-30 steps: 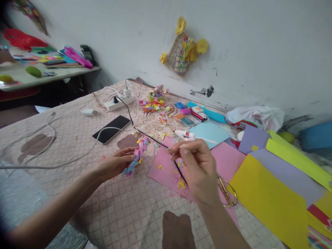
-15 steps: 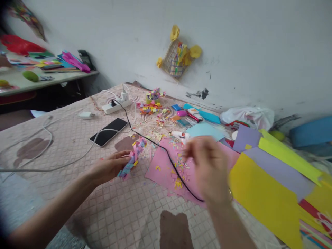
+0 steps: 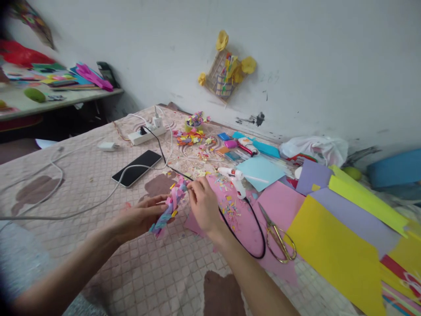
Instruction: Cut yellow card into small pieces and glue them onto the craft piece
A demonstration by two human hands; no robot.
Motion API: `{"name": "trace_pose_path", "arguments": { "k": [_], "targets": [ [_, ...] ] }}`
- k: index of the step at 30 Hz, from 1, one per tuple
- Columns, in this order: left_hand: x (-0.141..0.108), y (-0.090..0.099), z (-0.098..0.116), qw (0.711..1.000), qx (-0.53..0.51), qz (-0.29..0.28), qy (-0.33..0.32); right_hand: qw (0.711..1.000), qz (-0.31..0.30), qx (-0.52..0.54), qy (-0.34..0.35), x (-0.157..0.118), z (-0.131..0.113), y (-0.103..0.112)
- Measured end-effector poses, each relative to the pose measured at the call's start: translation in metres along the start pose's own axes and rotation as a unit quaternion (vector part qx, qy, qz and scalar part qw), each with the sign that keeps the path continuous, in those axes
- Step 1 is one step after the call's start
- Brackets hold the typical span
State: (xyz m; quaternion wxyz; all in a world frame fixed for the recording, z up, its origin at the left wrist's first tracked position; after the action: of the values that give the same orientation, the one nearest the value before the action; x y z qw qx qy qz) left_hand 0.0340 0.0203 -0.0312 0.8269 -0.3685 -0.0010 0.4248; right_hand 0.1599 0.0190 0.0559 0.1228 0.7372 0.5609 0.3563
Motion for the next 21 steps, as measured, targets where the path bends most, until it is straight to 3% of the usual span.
{"name": "trace_pose_path", "arguments": {
  "k": [4, 7, 9, 13, 15, 21],
  "targets": [
    [0.0, 0.004, 0.0, 1.0, -0.002, 0.008, -0.002, 0.99, 0.022, 0.121, -0.067, 0.003, 0.01, 0.015],
    [0.001, 0.008, 0.0, 1.0, -0.004, 0.021, -0.001, 0.962, 0.03, 0.246, -0.117, 0.005, 0.012, 0.035],
    [0.001, 0.01, 0.001, 1.0, -0.001, 0.027, -0.005, 0.945, 0.038, 0.303, -0.114, 0.006, 0.004, 0.053],
    [0.002, 0.009, 0.004, 1.0, 0.004, 0.018, -0.016, 0.945, 0.083, 0.302, -0.094, 0.004, -0.011, 0.086],
    [0.002, 0.008, 0.004, 1.0, 0.006, 0.015, -0.016, 0.954, 0.079, 0.27, -0.101, 0.0, -0.01, 0.083],
    [-0.001, 0.0, 0.007, 1.0, 0.014, 0.022, -0.018, 0.982, -0.015, 0.15, -0.113, -0.017, 0.006, 0.023]
  ]
}}
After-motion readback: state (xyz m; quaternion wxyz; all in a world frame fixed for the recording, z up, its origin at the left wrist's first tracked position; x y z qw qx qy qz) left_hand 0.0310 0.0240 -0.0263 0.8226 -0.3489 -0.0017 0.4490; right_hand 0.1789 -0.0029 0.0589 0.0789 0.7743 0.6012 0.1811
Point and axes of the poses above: each hand's wrist, its own x-axis towards the middle knuckle, its own y-axis out of the back of the hand, z = x × y, the point moved 9 cm from there along x, towards the middle knuckle, and after that the axes turned 8 degrees about -y, right-handed, at the moved point
